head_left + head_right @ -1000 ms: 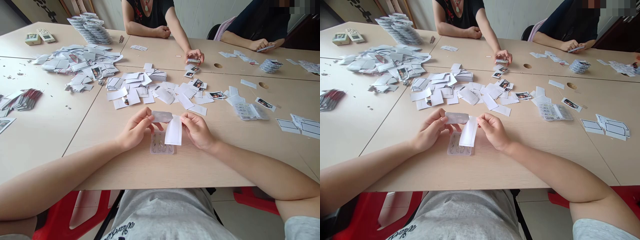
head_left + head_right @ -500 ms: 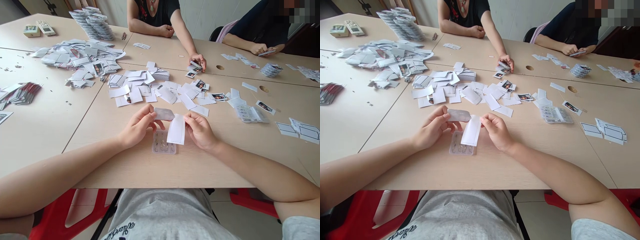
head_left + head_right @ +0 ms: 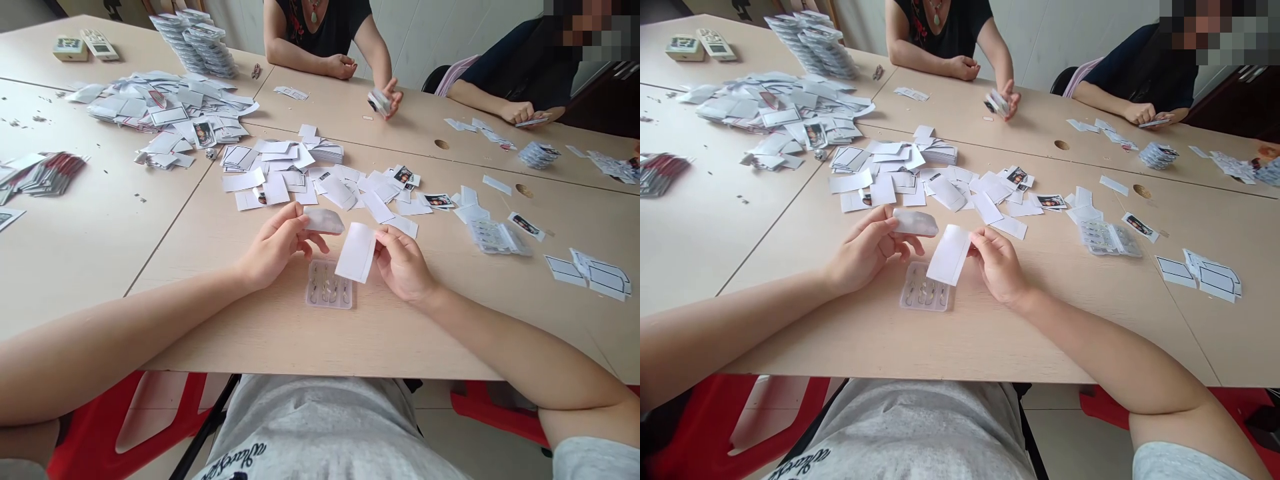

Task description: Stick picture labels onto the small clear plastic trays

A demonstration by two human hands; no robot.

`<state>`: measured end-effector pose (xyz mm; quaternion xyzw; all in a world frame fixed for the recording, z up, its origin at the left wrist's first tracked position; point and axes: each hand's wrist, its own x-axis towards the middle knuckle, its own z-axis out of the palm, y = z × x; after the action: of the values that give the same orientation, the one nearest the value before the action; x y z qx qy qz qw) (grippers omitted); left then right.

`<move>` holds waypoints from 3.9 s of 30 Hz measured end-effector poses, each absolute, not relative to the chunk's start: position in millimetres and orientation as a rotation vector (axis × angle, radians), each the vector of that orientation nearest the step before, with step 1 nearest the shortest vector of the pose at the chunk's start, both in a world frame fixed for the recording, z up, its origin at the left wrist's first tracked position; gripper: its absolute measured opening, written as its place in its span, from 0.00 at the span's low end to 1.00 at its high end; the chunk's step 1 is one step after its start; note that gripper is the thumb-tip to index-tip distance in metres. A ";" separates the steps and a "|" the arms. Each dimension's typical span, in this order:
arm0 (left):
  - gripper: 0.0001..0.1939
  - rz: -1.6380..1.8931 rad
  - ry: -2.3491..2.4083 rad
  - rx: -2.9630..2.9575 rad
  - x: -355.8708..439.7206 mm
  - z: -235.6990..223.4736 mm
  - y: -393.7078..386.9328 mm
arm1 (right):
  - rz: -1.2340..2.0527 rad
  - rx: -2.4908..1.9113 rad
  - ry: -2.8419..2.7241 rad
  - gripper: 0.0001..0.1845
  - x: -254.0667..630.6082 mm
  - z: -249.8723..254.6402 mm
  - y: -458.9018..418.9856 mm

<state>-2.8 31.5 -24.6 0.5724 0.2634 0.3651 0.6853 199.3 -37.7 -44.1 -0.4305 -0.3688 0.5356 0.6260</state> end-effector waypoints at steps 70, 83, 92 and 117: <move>0.19 0.651 0.566 2.170 -6.0 -31.8 27.0 | 0.937 -1.124 -1.808 0.20 201.5 -47.6 -47.3; 0.33 0.680 0.646 1.809 -7.9 -22.2 24.9 | 0.013 -1.142 -2.327 0.28 201.1 -50.5 -55.8; 0.27 0.565 0.580 1.860 -9.1 -16.1 20.6 | -0.214 -1.179 -2.337 0.15 200.4 -43.1 -60.6; 0.14 0.679 0.543 1.476 -10.5 -24.7 27.6 | -0.206 -1.411 -2.204 0.19 201.5 -43.8 -54.7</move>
<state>-10.5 27.6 -24.7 0.6509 0.2397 0.2994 0.6551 201.5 -54.7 -43.8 -0.5198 -0.8117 -0.0759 0.2555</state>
